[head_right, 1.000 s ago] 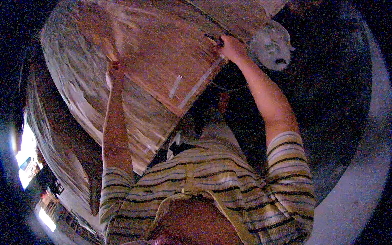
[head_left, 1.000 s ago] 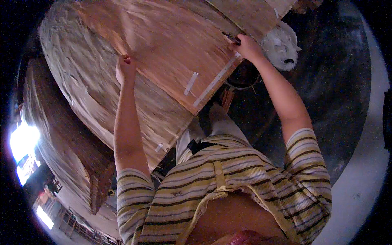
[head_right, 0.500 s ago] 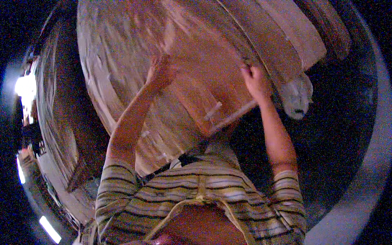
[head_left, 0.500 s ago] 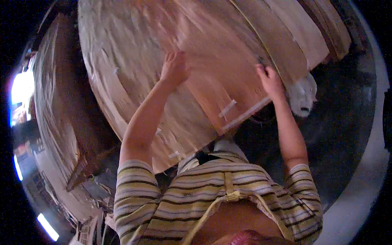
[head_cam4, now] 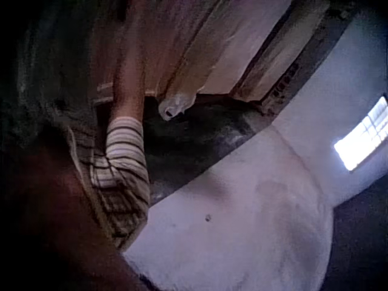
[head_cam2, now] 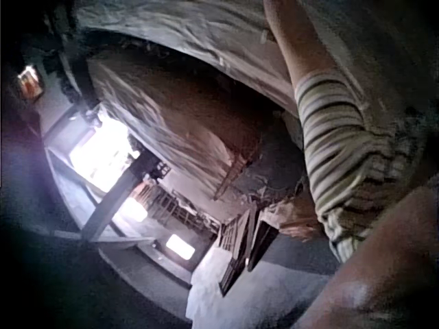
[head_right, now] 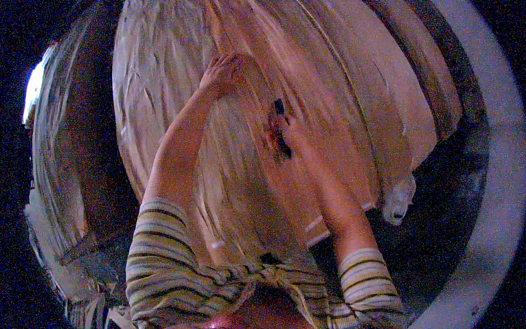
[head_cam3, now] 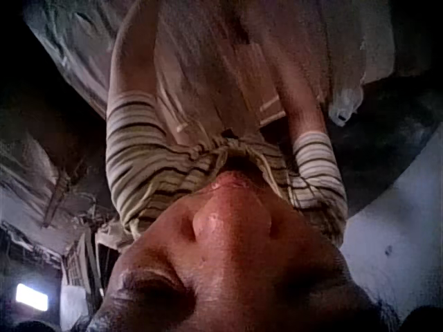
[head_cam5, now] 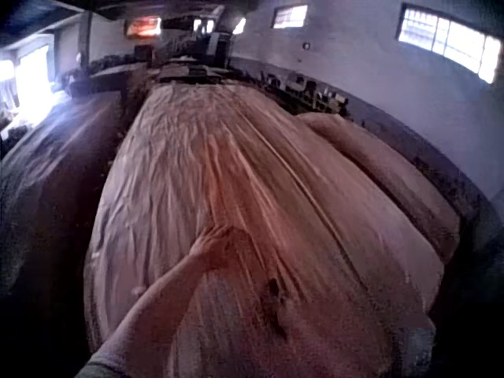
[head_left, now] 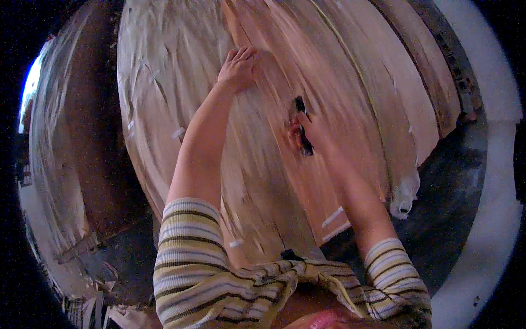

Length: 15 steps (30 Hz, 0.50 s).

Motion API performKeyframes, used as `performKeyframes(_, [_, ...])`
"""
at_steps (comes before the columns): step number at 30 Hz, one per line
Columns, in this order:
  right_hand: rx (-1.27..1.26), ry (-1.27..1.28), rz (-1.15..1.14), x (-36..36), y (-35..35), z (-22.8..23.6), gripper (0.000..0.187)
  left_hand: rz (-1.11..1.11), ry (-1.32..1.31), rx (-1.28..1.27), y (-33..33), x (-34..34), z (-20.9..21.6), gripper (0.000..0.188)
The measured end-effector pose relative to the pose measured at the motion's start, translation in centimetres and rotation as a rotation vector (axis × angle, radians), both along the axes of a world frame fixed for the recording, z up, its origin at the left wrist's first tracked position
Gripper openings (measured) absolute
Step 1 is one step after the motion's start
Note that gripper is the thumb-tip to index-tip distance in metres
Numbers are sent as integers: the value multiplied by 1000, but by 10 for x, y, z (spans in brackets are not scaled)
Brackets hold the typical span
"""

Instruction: The person applies pieces of tape to join and repair thin sheets of wood veneer, using a utility knife to trim the tape and wood.

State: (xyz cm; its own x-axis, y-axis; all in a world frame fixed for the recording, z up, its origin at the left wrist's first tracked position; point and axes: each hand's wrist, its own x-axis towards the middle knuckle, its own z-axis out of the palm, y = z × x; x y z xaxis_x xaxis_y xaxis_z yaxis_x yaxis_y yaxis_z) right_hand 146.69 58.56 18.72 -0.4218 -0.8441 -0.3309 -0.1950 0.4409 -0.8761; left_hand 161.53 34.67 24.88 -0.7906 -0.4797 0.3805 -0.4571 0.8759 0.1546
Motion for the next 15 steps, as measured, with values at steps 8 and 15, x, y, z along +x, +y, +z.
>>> performKeyframes(8, [59,84,162,12,-91,89,31,36,76,-30,-60,-11,-15,35])
performKeyframes(15, [163,-214,-15,13,-145,103,23,-16,190,-73,-61,-5,-15,41])
